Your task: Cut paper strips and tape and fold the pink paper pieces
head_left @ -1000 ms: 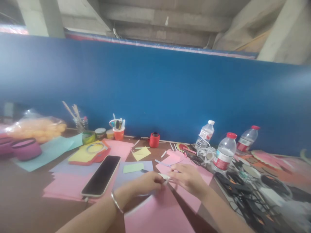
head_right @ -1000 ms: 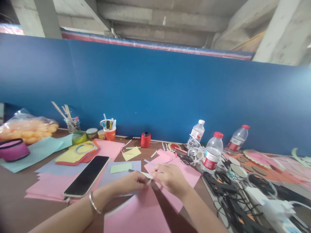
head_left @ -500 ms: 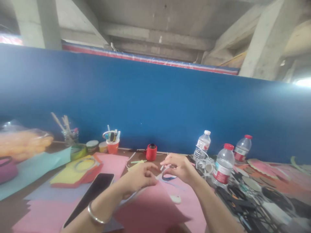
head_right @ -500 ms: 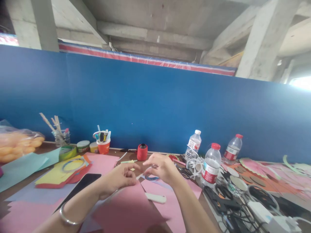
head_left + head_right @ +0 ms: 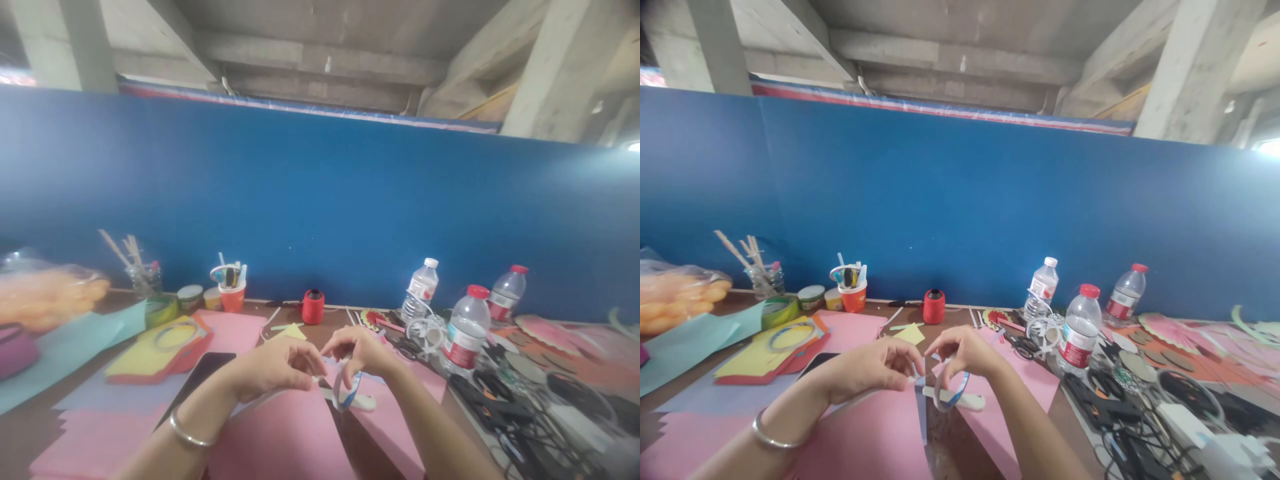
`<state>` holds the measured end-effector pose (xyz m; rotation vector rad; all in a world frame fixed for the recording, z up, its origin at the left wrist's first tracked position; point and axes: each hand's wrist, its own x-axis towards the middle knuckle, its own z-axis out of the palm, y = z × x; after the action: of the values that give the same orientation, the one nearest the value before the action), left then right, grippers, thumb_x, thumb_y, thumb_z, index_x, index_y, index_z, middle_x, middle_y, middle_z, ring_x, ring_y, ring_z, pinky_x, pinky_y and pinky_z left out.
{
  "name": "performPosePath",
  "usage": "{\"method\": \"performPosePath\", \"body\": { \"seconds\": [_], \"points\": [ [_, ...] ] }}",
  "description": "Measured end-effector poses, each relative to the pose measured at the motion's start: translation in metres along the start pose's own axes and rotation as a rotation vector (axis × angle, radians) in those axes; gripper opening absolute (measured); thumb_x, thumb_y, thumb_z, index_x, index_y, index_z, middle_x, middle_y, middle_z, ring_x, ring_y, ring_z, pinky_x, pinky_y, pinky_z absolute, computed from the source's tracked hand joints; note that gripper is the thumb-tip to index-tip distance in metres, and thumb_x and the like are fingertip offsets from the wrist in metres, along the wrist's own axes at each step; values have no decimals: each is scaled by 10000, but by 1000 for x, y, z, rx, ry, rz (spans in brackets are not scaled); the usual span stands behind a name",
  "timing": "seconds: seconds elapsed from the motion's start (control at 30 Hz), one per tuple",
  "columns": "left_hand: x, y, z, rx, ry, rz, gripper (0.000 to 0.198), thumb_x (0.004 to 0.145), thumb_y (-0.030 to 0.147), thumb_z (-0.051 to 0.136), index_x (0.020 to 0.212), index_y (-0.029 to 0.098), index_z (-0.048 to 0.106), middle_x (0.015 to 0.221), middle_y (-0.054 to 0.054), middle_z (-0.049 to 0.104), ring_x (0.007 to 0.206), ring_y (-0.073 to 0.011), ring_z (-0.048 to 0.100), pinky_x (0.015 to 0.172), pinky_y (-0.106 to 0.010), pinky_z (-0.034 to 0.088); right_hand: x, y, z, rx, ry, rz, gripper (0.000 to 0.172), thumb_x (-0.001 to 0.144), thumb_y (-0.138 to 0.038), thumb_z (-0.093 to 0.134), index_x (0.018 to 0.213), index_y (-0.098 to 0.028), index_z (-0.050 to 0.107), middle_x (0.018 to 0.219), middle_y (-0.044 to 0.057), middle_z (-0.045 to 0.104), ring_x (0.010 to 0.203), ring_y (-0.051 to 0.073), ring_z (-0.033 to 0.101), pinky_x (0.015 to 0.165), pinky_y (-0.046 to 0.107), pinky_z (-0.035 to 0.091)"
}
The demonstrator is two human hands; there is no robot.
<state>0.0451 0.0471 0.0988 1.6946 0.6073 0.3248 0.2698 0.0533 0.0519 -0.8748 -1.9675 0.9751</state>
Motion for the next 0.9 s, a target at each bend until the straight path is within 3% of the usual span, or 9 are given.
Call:
{"method": "performPosePath", "body": {
  "seconds": [0.1, 0.3, 0.43, 0.53, 0.67, 0.77, 0.9],
  "points": [
    [-2, 2, -5, 20, 39, -2, 212, 665, 158, 617, 870, 192, 661, 769, 20, 592, 739, -123, 511, 688, -240, 378, 1, 6, 4, 26, 41, 11, 588, 384, -517, 812, 826, -143, 713, 620, -19, 535, 536, 104, 469, 470, 213, 362],
    [-4, 3, -11, 19, 140, -2, 318, 658, 158, 595, 969, 213, 619, 845, 10, 590, 805, -136, 512, 676, -236, 376, 5, 18, 14, -47, 173, 7, 226, 661, -348, 714, 805, -175, 697, 726, -1, 577, 655, 123, 563, 597, 238, 450],
    [6, -13, -12, -3, 217, -47, 379, 637, 161, 599, 1014, 194, 581, 795, 12, 575, 730, -124, 505, 636, -236, 357, 7, 32, 20, -201, 326, 16, 197, 731, -255, 639, 913, -186, 672, 867, 41, 596, 755, 147, 568, 685, 290, 458],
    [19, -34, -9, -14, 229, -94, 405, 608, 189, 625, 1008, 161, 578, 679, 38, 521, 600, -102, 458, 569, -232, 320, 8, 40, 21, -325, 288, 70, 192, 685, -215, 681, 876, -196, 690, 852, 38, 621, 769, 159, 573, 707, 297, 455],
    [28, -53, -3, -37, 165, -114, 373, 603, 191, 616, 973, 143, 612, 597, 58, 459, 528, -78, 379, 527, -224, 269, -4, 39, -11, -471, 124, 255, 231, 585, -248, 775, 805, -229, 706, 798, -13, 658, 773, 153, 604, 691, 241, 465],
    [29, -56, -2, -47, 141, -86, 412, 610, 159, 600, 1022, 157, 607, 667, 35, 499, 582, -86, 421, 562, -225, 307, -28, 41, -54, -641, 245, 503, 228, 867, -314, 514, 1004, -176, 634, 1039, 65, 617, 926, 178, 581, 804, 318, 457],
    [28, -52, 0, -44, 150, -32, 447, 625, 141, 598, 1068, 195, 600, 828, -7, 543, 716, -114, 488, 618, -234, 357, -61, 54, -92, -810, 307, 893, 301, 878, -308, 521, 1143, -166, 518, 1144, 77, 544, 952, 196, 569, 791, 396, 487]
  ]
}}
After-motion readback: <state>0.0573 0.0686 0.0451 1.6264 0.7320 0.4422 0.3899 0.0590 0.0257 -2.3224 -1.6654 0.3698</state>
